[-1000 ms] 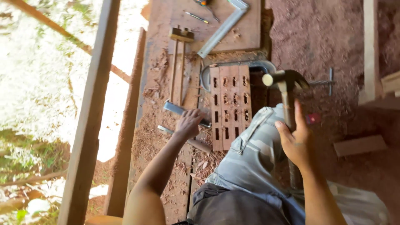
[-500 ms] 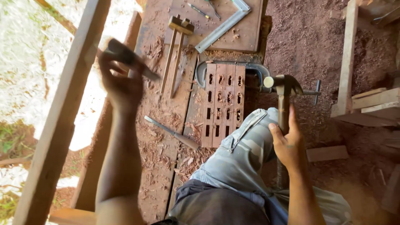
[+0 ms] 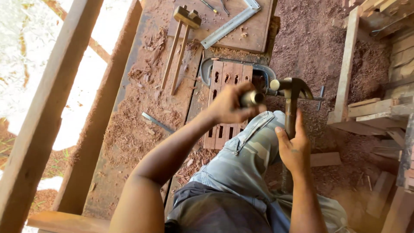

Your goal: Use a hammer and chisel to carve out holes in a rectangular wooden block held in a vice.

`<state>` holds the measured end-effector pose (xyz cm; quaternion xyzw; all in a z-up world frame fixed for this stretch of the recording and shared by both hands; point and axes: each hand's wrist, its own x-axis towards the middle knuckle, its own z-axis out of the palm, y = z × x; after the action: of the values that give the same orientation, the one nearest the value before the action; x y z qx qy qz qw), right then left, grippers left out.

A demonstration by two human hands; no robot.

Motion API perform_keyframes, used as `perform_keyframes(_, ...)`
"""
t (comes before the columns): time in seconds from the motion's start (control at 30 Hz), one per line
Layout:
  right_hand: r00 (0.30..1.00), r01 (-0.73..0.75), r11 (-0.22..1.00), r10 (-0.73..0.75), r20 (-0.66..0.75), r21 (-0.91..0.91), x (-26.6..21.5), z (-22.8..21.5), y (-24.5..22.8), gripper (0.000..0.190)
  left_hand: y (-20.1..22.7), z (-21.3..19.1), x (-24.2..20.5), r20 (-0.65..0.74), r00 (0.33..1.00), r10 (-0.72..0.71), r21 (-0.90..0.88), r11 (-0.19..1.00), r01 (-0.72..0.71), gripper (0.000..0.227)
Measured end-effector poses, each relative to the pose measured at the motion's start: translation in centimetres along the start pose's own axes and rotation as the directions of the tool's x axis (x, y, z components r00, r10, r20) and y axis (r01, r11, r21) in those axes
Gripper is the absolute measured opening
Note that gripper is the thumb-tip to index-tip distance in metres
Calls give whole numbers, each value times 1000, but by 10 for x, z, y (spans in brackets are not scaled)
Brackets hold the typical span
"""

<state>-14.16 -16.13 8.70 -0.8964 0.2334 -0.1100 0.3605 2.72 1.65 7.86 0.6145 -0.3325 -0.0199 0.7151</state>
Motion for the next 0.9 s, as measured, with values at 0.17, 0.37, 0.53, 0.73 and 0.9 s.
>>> perform_keyframes(0.17, 999, 33, 999, -33, -19, -3, 0, 1, 6, 73, -35, 5, -13, 303, 934, -187, 7, 981, 194, 22)
perform_keyframes(0.37, 999, 18, 1000, -18, 31, -1, -2, -4, -7, 73, -40, 6, -14, 292, 941, -171, -36, 981, 189, 21)
perform_keyframes(0.53, 998, 47, 999, -46, 52, 0, 0, -4, -2, 72, -40, 6, -22, 291, 945, -151, -102, 977, 188, 24)
perform_keyframes(0.73, 996, 58, 998, -57, 65, -15, 2, -4, 1, 72, -61, 12, -28, 273, 959, -78, -126, 985, 116, 30)
perform_keyframes(0.9, 997, 58, 998, -57, 46, -34, -1, -2, -2, 71, -87, 20, -26, 208, 977, -52, -210, 973, 97, 29)
